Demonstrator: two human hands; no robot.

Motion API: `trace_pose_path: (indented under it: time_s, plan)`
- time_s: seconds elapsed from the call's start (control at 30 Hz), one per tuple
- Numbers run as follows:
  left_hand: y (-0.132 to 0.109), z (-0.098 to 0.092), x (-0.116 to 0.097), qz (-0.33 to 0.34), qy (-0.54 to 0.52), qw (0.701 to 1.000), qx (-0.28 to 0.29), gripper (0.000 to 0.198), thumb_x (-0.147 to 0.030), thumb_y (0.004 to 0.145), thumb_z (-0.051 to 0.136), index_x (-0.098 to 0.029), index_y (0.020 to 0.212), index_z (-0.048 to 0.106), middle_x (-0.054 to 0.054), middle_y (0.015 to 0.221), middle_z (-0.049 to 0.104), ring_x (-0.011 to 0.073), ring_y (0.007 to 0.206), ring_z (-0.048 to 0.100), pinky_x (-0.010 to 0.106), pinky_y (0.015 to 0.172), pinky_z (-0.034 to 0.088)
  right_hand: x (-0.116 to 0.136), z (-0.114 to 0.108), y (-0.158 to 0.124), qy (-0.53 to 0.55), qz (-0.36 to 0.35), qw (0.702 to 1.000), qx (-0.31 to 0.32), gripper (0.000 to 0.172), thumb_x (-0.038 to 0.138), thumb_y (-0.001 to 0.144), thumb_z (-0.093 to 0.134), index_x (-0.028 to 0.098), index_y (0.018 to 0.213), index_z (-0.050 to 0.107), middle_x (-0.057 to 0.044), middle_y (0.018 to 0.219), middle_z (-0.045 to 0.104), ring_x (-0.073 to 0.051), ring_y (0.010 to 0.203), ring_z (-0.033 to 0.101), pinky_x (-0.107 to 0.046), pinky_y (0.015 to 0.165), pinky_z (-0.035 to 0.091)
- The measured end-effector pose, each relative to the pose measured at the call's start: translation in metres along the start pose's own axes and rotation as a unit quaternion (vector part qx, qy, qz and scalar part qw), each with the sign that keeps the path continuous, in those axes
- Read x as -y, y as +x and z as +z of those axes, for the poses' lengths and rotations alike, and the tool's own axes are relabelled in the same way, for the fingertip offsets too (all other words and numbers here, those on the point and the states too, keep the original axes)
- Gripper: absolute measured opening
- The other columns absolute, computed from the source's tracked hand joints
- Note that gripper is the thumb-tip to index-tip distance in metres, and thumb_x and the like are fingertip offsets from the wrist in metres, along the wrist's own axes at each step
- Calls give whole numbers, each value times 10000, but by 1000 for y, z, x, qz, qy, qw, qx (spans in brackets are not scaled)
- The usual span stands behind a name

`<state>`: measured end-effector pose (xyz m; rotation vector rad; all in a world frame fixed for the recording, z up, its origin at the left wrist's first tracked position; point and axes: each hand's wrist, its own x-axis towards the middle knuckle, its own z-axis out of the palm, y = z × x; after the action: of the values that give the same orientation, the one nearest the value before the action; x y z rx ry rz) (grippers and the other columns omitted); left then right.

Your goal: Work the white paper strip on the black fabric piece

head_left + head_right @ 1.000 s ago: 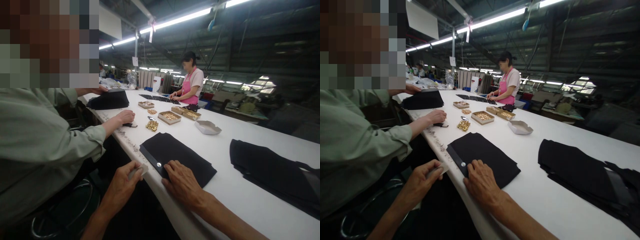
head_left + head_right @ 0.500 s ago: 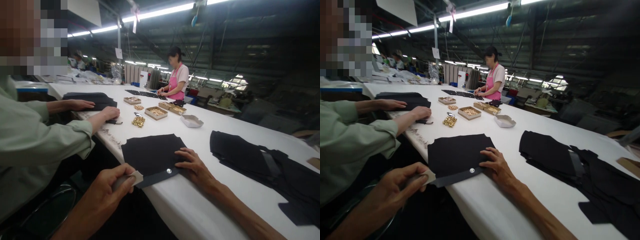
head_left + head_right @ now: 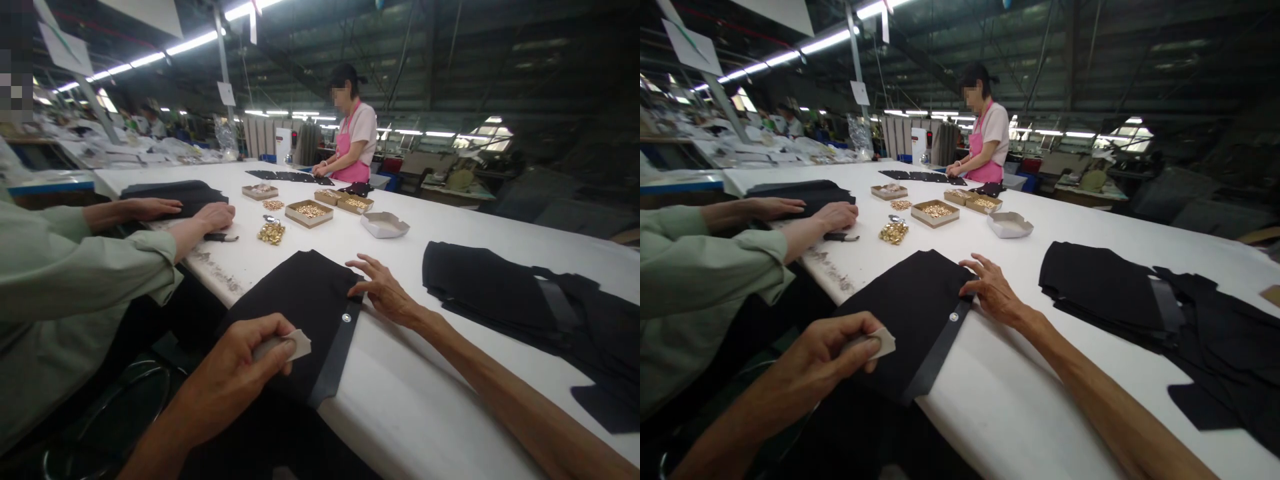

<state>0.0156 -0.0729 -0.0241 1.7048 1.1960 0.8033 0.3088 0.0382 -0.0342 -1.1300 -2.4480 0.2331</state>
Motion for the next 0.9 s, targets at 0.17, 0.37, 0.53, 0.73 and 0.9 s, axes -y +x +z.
trace_pose_path:
  time_s: [0.17,0.37,0.53,0.73,0.9]
  plan:
    - [28,34,-8,0,-35,999,24,237,-334,890,499,-187,721,575,-53,672,596,82,616,493,206,581,338,32,-5,-3,29,38,998,-49,428,-55,790,426,154,1067,676,-113,1226,611,-230,1160,541,-440,996,428]
    - [39,42,2,-13,8,1000,1,243,-320,873,488,-183,697,584,-44,653,604,93,602,499,223,585,332,79,-8,-8,224,117,967,22,184,274,896,544,175,945,690,-15,811,666,-125,720,585,-242,640,463]
    - [39,42,0,-17,74,997,8,226,-298,862,479,-183,698,585,-43,623,591,96,590,499,227,585,317,89,-11,-9,204,72,975,59,132,194,862,569,181,920,686,-14,889,666,-124,765,588,-257,706,464]
    - [42,41,1,-17,43,999,-21,228,-294,861,486,-181,692,589,-46,626,591,86,576,488,212,557,308,93,-6,-9,204,106,970,74,153,205,855,560,170,844,709,-12,811,676,-131,724,581,-255,658,433]
    - [39,38,2,-14,16,999,-42,288,-372,883,502,-175,699,605,-46,628,595,74,555,456,200,528,300,93,7,-9,277,150,947,66,142,258,834,591,159,831,693,3,770,661,-114,685,540,-236,615,396]
